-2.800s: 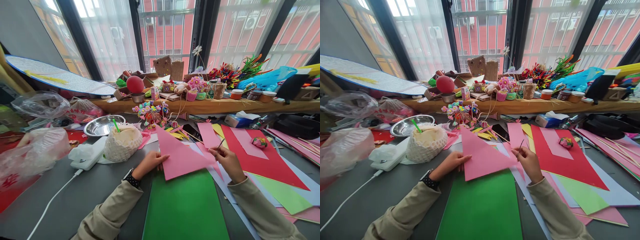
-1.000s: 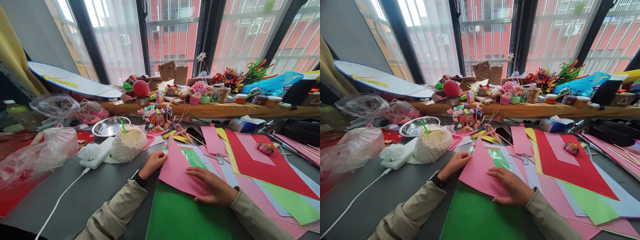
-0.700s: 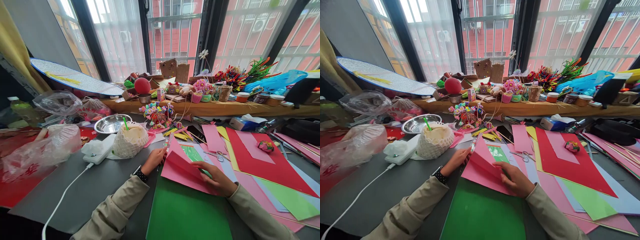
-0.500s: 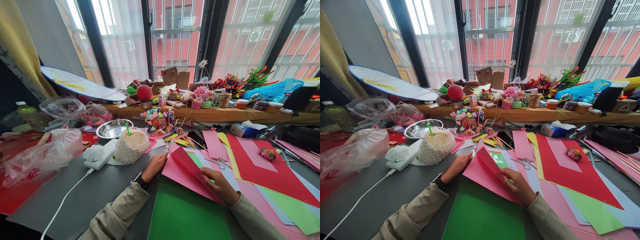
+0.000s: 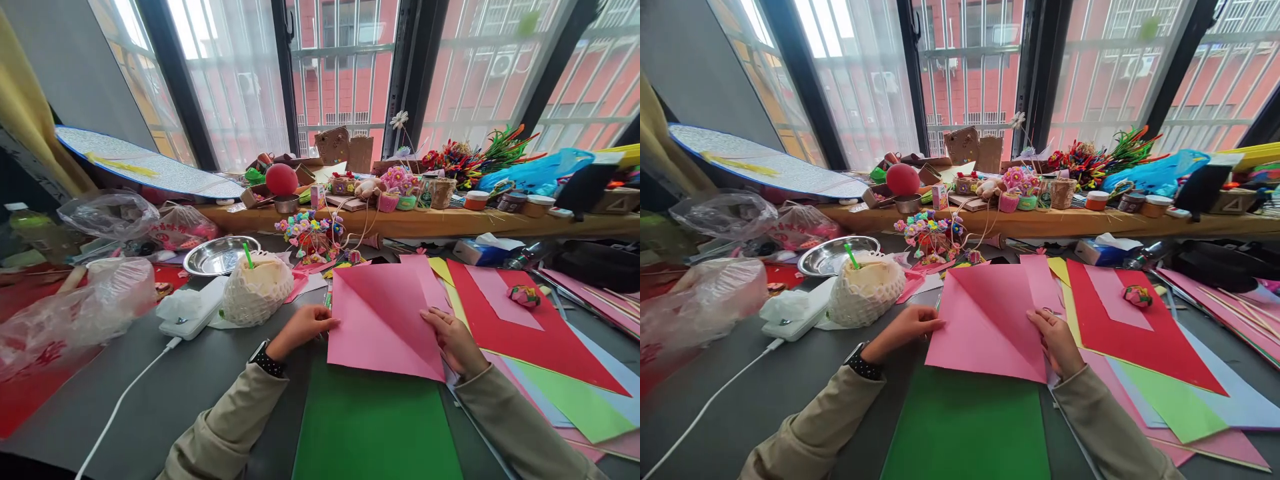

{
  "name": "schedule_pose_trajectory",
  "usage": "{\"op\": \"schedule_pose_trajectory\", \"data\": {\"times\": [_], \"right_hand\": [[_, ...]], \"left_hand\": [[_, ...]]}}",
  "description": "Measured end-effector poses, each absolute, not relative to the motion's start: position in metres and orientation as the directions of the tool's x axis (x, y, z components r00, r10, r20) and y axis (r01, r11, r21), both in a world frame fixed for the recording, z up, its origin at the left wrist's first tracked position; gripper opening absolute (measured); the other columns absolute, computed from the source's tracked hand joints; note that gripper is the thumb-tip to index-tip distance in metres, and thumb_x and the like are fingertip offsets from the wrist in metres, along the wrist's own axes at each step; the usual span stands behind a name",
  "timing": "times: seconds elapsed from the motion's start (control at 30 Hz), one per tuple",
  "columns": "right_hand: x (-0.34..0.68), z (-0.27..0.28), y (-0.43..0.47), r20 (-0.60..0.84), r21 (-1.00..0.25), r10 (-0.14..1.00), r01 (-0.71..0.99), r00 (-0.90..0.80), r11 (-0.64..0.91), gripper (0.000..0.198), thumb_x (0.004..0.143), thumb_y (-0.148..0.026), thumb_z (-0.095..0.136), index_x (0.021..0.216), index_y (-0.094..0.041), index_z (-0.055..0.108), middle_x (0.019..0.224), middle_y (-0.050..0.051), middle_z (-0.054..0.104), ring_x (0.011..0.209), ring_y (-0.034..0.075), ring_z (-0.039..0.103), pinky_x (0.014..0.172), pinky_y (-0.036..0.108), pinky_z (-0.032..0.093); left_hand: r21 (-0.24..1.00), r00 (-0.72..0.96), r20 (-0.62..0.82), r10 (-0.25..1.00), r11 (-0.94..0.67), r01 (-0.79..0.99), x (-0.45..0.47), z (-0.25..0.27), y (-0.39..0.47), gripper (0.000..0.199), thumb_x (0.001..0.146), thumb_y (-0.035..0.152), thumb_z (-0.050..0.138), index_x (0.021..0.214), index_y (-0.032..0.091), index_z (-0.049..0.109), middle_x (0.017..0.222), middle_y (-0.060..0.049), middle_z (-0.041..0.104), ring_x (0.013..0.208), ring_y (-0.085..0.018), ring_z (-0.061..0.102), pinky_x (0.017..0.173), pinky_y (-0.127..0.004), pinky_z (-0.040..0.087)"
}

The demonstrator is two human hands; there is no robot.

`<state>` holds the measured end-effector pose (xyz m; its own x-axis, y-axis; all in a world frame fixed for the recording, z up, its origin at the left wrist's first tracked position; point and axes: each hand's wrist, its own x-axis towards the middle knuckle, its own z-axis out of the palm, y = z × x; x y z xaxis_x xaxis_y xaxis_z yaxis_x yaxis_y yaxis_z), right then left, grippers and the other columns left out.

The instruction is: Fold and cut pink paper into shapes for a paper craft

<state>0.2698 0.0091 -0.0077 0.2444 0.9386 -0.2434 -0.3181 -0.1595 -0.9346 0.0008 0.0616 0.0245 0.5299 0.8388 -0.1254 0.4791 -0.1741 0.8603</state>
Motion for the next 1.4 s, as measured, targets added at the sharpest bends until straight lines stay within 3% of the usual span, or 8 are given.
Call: {"op": "schedule_pose_trajectory", "data": {"times": [0.3,0.4,0.5,0.6,0.67,0.77,1.1,1.4], "right_hand": [[0.267,0.007,-0.002,-0.219,-0.976,0.974,-0.013,0.052,-0.219,0.034,0.061,-0.037,0.063,0.084,-0.012,0.06,0.088,0.01,0.065,0.068,0.02,0.062,0.056,0.029,0.05],[0.265,0.003,0.0,-0.222,-0.974,0.975,0.03,0.028,-0.223,0.031,0.06,-0.037,0.063,0.078,-0.012,0.061,0.081,0.009,0.066,0.067,0.02,0.062,0.058,0.03,0.05],[0.263,0.0,0.001,-0.224,-0.97,0.974,0.093,0.022,-0.225,0.03,0.059,-0.037,0.063,0.074,-0.011,0.062,0.077,0.009,0.066,0.067,0.021,0.061,0.059,0.032,0.049],[0.263,-0.005,0.002,-0.182,-0.976,0.983,0.12,0.008,-0.182,0.032,0.06,-0.037,0.062,0.079,-0.011,0.062,0.08,0.009,0.066,0.07,0.022,0.061,0.062,0.033,0.049],[0.265,-0.008,0.003,-0.161,-0.976,0.987,0.148,0.004,-0.16,0.032,0.061,-0.036,0.06,0.081,-0.011,0.062,0.079,0.009,0.066,0.07,0.022,0.061,0.062,0.034,0.049],[0.27,-0.012,0.006,-0.152,-0.962,0.988,0.229,0.007,-0.15,0.033,0.063,-0.037,0.057,0.081,-0.01,0.061,0.076,0.009,0.066,0.067,0.023,0.061,0.059,0.034,0.049],[0.266,0.004,0.001,0.252,-0.834,0.91,0.402,-0.329,0.377,0.037,0.078,-0.025,0.04,0.114,-0.019,0.048,0.121,0.006,0.046,0.111,0.021,0.041,0.093,0.038,0.032],[0.266,-0.008,0.002,0.338,-0.736,0.891,0.504,-0.304,0.451,0.042,0.078,-0.017,0.035,0.119,-0.024,0.042,0.125,0.002,0.04,0.115,0.019,0.035,0.097,0.041,0.027]], "left_hand": [[0.729,0.601,-0.197,0.774,-0.294,0.618,-0.008,0.033,0.061,0.035,0.066,0.046,0.05,0.056,0.013,0.053,0.05,0.003,0.046,0.046,-0.008,0.041,0.042,-0.018,0.028],[0.509,0.465,-0.117,0.877,-0.349,0.787,-0.004,0.038,0.055,0.026,0.068,0.039,0.052,0.066,0.013,0.057,0.061,-0.001,0.056,0.057,-0.016,0.052,0.049,-0.022,0.035],[0.165,0.3,0.23,0.926,-0.341,0.925,0.015,0.036,0.037,0.033,0.067,0.028,0.058,0.095,0.012,0.053,0.094,-0.012,0.057,0.087,-0.025,0.052,0.071,-0.033,0.038],[0.058,0.64,0.299,0.708,-0.683,0.728,0.038,0.022,0.017,0.053,0.073,0.042,0.05,0.115,0.011,0.04,0.121,-0.015,0.042,0.111,-0.026,0.036,0.091,-0.038,0.026],[0.062,0.806,0.225,0.548,-0.833,0.549,0.048,0.008,0.009,0.065,0.074,0.056,0.036,0.124,0.015,0.029,0.13,-0.012,0.031,0.118,-0.025,0.026,0.096,-0.041,0.018],[0.101,0.833,0.164,0.529,-0.849,0.519,0.051,-0.01,0.006,0.065,0.077,0.058,0.022,0.129,0.017,0.019,0.134,-0.011,0.022,0.121,-0.026,0.019,0.097,-0.045,0.014],[0.132,0.899,0.153,0.411,-0.91,0.394,0.044,-0.002,0.032,0.058,0.078,0.054,0.028,0.127,0.022,0.024,0.131,-0.008,0.029,0.12,-0.025,0.023,0.096,-0.044,0.018],[0.064,0.827,0.159,0.54,-0.841,0.537,0.021,-0.008,0.002,0.053,0.081,0.047,0.031,0.126,0.02,0.027,0.129,-0.009,0.032,0.117,-0.026,0.029,0.094,-0.044,0.023]]}}
